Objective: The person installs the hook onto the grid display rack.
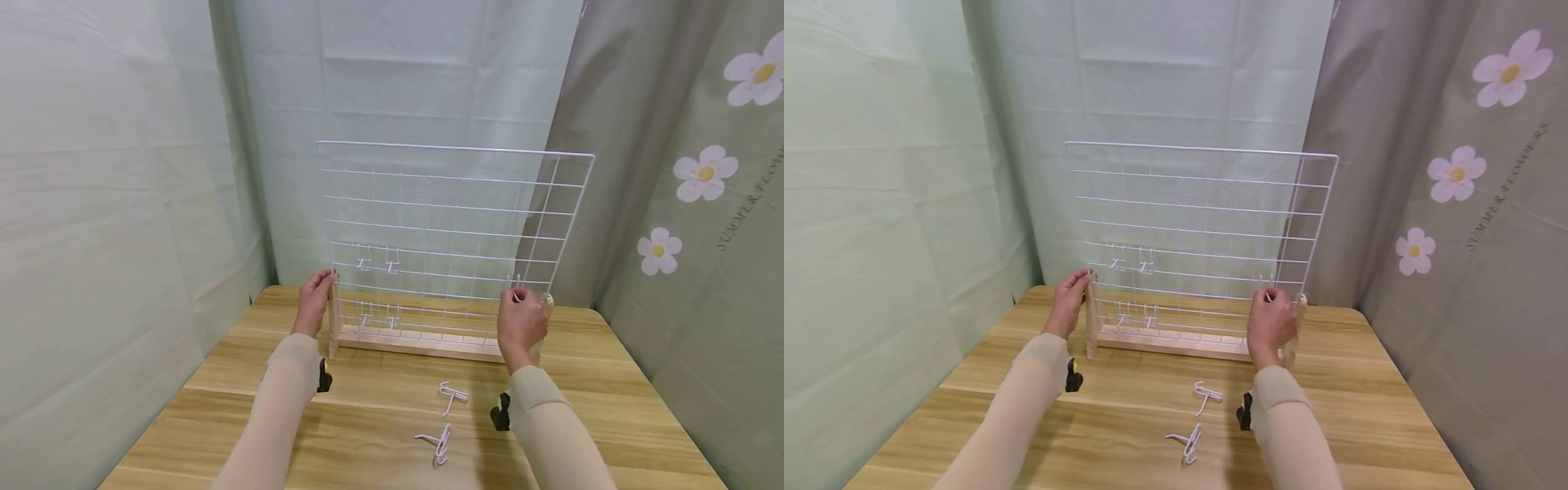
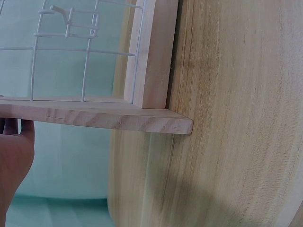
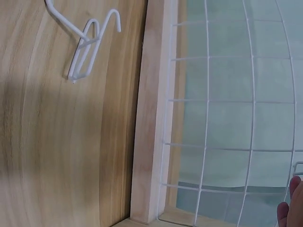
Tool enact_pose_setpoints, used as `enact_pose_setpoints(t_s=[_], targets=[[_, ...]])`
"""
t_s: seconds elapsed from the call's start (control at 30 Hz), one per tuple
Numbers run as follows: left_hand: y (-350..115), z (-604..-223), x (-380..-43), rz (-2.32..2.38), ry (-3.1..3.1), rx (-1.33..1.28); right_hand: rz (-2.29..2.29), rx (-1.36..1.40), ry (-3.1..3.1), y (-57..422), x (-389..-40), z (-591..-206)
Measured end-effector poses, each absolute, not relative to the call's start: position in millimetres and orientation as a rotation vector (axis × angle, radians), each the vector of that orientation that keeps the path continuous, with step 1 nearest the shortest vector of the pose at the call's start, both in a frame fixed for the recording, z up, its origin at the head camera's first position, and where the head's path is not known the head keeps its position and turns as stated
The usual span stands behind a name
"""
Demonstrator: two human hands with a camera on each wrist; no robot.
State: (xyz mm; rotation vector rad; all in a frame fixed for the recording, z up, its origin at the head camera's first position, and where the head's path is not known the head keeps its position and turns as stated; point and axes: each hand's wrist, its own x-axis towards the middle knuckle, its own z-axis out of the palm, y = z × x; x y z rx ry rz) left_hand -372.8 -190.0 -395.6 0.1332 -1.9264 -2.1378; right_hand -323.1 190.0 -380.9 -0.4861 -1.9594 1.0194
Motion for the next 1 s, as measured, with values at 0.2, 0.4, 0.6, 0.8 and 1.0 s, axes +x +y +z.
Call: enact_pose_setpoints(t_s=[0.2,0.4,0.6,0.8,1.0], targets=[[-189.5,-397.0,-373.3,-2.132,-1.930,0.121,1.025,-0.493,-1.965,187.8,-322.9,-385.0],[-188.0,-396.9,-374.7,-2.123,-1.910,0.123,1.030,-0.513,-1.973,187.9,-322.5,-388.3],[-187.9,-396.9,-374.1,-2.129,-1.907,0.131,1.011,-0.500,-1.985,185.7,-321.7,-392.2],[-188.4,-396.7,-373.6,-2.134,-1.908,0.133,0.980,-0.480,-1.993,186.4,-321.2,-400.6],[-189.1,-395.3,-372.1,-2.146,-1.910,0.129,0.971,-0.464,-2.024,188.3,-320.6,-407.1]])
